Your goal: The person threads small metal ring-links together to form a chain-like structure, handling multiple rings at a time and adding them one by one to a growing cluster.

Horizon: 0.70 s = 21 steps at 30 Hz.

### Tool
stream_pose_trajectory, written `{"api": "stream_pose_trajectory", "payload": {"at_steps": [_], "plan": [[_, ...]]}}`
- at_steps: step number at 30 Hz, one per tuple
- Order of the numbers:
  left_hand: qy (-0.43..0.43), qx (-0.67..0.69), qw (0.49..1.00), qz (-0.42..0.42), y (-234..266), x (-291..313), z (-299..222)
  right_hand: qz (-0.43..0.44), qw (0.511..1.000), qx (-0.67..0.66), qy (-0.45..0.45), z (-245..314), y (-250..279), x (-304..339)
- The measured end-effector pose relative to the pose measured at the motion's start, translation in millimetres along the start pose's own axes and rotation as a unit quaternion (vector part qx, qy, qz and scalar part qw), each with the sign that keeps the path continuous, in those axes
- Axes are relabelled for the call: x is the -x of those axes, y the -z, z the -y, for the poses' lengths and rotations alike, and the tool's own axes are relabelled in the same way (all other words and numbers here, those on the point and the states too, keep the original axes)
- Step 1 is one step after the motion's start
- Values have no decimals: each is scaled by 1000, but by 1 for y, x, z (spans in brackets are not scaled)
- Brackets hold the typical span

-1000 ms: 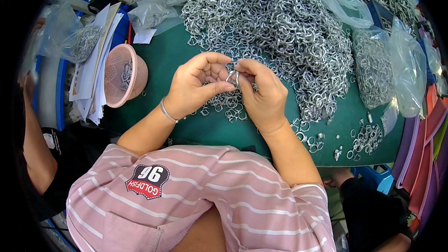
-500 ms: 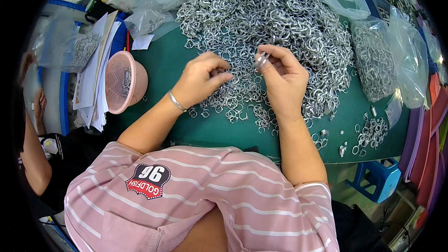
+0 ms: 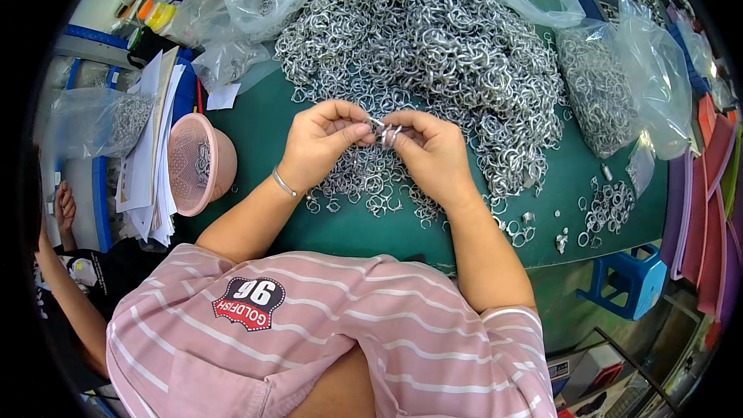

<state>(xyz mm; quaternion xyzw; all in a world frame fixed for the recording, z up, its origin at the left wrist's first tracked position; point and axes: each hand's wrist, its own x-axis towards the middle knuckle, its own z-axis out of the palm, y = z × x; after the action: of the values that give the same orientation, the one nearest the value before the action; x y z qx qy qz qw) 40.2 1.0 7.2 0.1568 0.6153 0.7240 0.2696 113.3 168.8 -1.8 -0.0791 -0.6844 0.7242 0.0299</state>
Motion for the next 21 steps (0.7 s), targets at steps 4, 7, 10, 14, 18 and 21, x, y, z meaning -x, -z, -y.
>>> {"api": "stream_pose_trajectory", "payload": {"at_steps": [4, 7, 10, 14, 18, 21], "plan": [[-35, 15, 999, 24, -2, 0, 3, -10, 999, -40, 26, 3, -5, 1], [-101, -25, 994, 36, -3, 0, 5, -16, 998, -36, 58, -3, -4, 0], [-126, -162, 978, 24, -1, -2, -5, -41, 994, 8, 102, -1, -1, 0], [-135, -310, 940, -39, 12, -14, -10, -60, 984, 54, 159, 6, 8, 0], [-174, -414, 893, -39, 16, -33, -9, -77, 979, -146, 119, 6, 10, 0], [-219, -477, 851, -13, 8, -41, 4, -79, 972, -175, 137, 9, 10, 1]]}}
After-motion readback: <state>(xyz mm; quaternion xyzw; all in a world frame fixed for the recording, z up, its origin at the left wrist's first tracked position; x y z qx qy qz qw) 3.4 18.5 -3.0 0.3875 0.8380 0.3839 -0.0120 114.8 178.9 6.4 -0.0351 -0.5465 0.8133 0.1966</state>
